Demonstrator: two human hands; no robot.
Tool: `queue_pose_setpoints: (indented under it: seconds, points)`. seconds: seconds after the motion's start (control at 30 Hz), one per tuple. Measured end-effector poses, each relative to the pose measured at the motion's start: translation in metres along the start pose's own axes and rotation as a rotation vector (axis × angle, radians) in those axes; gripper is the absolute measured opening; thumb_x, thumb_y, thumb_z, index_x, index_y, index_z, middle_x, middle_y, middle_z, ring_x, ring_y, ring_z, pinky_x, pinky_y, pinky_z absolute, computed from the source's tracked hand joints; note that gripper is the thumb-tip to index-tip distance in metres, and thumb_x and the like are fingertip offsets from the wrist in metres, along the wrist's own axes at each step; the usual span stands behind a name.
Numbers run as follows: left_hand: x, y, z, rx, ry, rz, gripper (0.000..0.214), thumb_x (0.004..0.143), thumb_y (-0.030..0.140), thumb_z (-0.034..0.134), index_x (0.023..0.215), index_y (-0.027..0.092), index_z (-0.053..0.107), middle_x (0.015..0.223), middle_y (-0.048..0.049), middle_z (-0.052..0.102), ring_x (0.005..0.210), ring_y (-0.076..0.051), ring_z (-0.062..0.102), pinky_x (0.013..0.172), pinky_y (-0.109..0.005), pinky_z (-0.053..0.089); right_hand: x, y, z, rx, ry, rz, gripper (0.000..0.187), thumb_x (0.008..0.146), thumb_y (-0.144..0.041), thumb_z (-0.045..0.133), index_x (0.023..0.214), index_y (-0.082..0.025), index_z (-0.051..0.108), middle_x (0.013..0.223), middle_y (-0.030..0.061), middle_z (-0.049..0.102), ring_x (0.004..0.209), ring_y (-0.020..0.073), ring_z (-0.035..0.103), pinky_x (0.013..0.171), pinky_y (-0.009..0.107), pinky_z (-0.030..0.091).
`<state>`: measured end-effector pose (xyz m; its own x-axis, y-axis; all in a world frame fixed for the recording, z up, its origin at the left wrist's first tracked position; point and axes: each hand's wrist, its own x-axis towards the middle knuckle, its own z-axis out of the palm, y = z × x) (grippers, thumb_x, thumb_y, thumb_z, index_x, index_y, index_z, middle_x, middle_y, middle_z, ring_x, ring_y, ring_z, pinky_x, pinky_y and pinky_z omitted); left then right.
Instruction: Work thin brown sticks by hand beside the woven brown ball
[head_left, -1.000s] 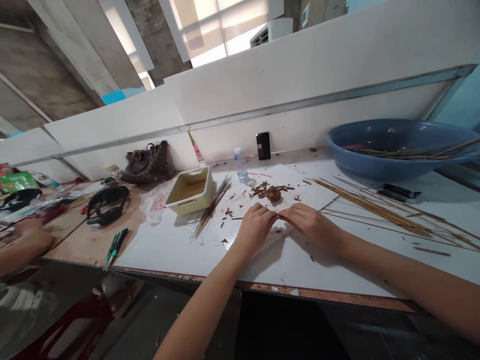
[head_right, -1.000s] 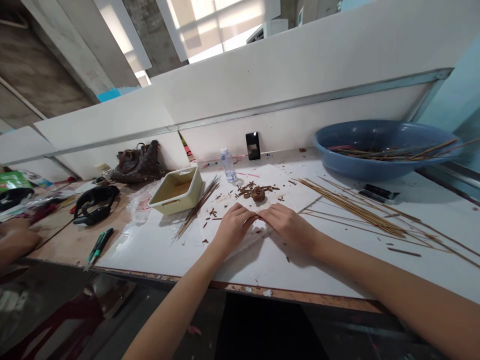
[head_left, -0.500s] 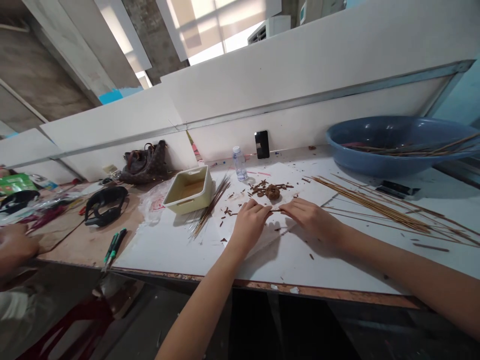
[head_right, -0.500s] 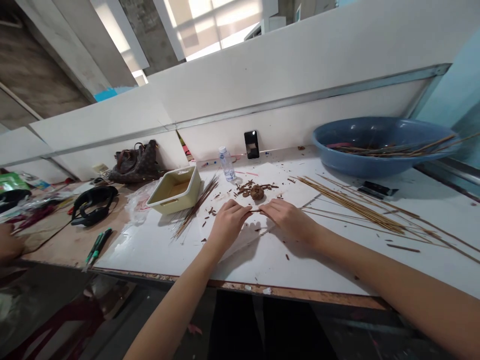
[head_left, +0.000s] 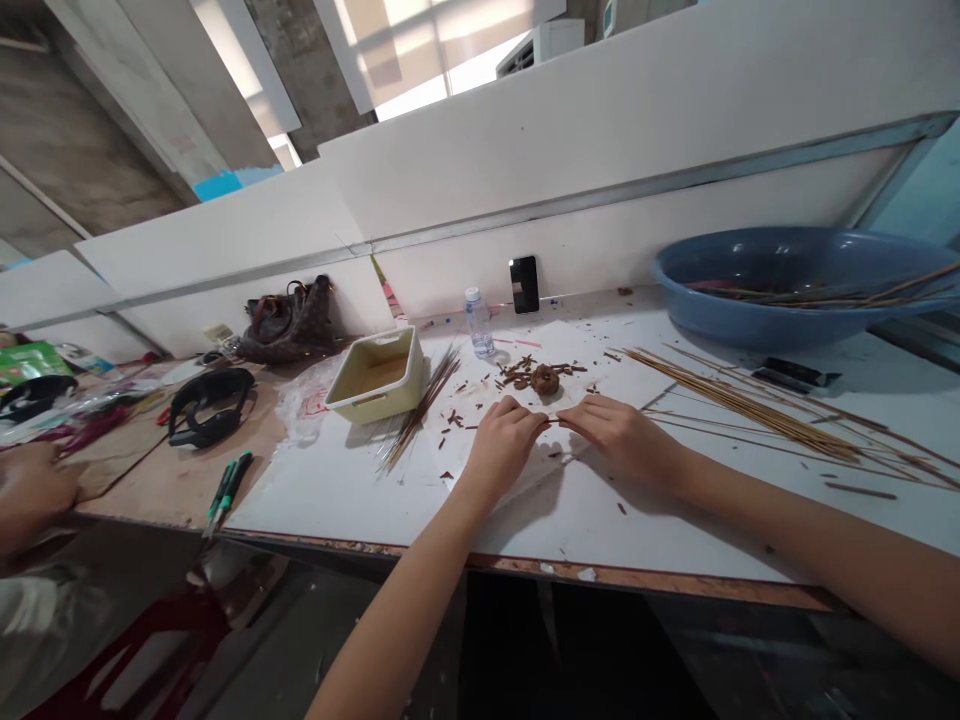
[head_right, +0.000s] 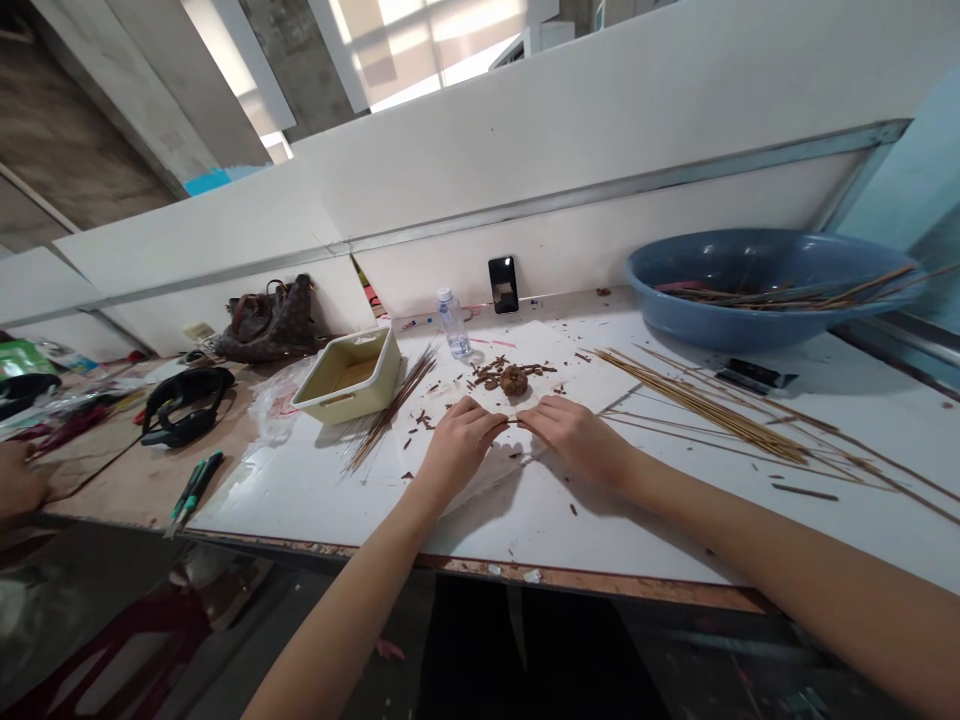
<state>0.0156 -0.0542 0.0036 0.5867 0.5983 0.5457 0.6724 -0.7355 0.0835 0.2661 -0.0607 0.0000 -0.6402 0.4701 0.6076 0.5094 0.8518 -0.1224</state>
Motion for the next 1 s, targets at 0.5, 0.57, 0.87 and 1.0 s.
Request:
queue_pose_setpoints:
  seconds: [0.5, 0.57, 0.87, 1.0]
  points:
    - [-0.0005, 0.0037, -0.0009, 0.029, -0.058, -0.029, 0.013, 0.110, 0.019, 0.066, 0.107, 0.019, 0.079, 0.090, -0.0073, 0.080, 0.096, -0.027, 0.066, 0.086, -0.040, 0.057, 0.0027, 0.0024, 0.0042, -0.051, 0.047, 0.021, 0.022, 0.112, -0.022, 0.055, 0.126, -0.017, 0.071, 0.105, 0.0141, 0.079, 0.094, 0.0327, 0.073, 0.085, 0.050, 0.060]
    - [0.0000, 0.0043, -0.0014, 0.014, -0.052, -0.035, 0.014, 0.110, 0.021, 0.066, 0.106, 0.019, 0.079, 0.088, -0.0071, 0.080, 0.096, -0.027, 0.067, 0.087, -0.040, 0.057, 0.0016, 0.0015, 0.0015, -0.050, 0.036, 0.015, 0.024, 0.111, -0.018, 0.052, 0.124, -0.017, 0.073, 0.102, 0.0135, 0.079, 0.091, 0.0319, 0.072, 0.084, 0.050, 0.059]
    - [0.0021, 0.0050, -0.0011, -0.077, -0.049, -0.072, 0.019, 0.111, 0.022, 0.064, 0.103, 0.019, 0.081, 0.087, -0.0070, 0.081, 0.095, -0.027, 0.067, 0.082, -0.039, 0.058, -0.0025, 0.0045, 0.0034, 0.026, 0.051, 0.008, 0.028, 0.109, -0.013, 0.056, 0.128, -0.018, 0.076, 0.105, 0.0111, 0.083, 0.090, 0.0291, 0.074, 0.085, 0.047, 0.061]
    - [0.0006, 0.0038, 0.0005, -0.038, -0.079, -0.056, 0.018, 0.111, 0.022, 0.065, 0.103, 0.019, 0.082, 0.088, -0.0075, 0.081, 0.097, -0.028, 0.067, 0.085, -0.040, 0.058, -0.0021, 0.0024, 0.0040, 0.039, 0.061, 0.045, 0.027, 0.109, -0.015, 0.058, 0.124, -0.021, 0.080, 0.105, 0.0093, 0.086, 0.089, 0.0277, 0.078, 0.085, 0.044, 0.063]
